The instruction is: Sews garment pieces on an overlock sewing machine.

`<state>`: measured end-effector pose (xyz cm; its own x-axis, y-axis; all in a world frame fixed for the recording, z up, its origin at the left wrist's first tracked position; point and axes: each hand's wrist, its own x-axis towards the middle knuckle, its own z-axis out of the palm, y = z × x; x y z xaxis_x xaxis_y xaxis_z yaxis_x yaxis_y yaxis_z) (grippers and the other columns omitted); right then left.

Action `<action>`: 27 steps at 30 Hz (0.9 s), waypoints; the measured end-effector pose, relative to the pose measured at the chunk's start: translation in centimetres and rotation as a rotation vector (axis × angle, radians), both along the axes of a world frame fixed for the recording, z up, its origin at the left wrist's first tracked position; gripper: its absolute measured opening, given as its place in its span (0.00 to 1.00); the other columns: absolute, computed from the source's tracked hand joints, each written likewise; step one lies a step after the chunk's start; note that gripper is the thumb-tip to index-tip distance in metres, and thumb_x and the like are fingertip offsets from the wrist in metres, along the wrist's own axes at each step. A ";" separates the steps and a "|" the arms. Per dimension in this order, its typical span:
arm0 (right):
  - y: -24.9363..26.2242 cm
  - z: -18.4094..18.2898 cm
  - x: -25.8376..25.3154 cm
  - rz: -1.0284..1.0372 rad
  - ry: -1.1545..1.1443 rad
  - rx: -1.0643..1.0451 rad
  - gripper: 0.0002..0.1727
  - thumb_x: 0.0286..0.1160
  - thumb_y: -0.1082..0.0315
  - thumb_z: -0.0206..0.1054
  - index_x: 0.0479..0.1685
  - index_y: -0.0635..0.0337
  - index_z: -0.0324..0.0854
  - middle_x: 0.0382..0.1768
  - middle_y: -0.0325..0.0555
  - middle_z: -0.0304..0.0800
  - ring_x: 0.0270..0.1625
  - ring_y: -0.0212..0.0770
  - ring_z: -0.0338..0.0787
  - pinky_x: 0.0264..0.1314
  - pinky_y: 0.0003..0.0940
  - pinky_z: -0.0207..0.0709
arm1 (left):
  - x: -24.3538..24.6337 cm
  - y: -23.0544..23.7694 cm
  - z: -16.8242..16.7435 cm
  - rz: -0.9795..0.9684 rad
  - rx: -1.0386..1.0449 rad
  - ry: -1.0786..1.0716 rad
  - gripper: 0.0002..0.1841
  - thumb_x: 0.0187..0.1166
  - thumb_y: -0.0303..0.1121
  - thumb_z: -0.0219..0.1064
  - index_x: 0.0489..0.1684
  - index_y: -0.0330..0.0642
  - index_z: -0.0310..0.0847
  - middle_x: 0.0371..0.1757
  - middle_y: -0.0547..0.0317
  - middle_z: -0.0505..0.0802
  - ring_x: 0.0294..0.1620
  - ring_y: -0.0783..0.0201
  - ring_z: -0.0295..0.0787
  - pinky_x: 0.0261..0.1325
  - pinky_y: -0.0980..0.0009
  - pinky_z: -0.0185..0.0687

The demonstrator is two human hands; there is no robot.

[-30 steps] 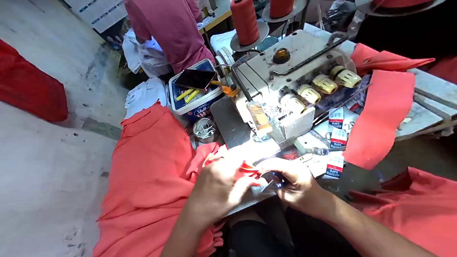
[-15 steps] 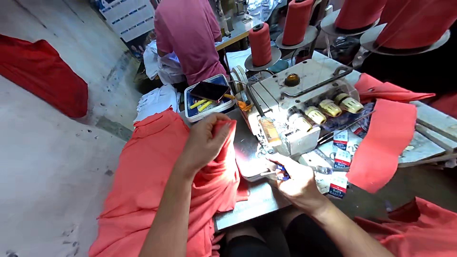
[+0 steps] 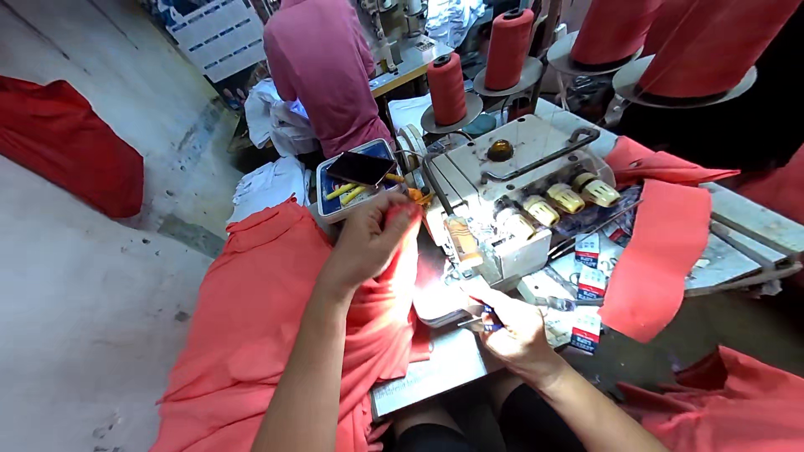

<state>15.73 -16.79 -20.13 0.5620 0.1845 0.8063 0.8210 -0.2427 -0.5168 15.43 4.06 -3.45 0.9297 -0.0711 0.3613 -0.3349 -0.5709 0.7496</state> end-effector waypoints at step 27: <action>-5.2 6.9 -3.6 0.739 0.445 0.074 0.10 0.83 0.67 0.64 0.36 0.65 0.81 0.30 0.37 0.86 0.36 0.11 0.80 0.43 0.04 0.73 | -9.0 3.7 2.2 -0.643 0.168 0.202 0.20 0.88 0.50 0.60 0.30 0.46 0.80 0.26 0.71 0.84 0.33 0.88 0.80 0.40 0.89 0.76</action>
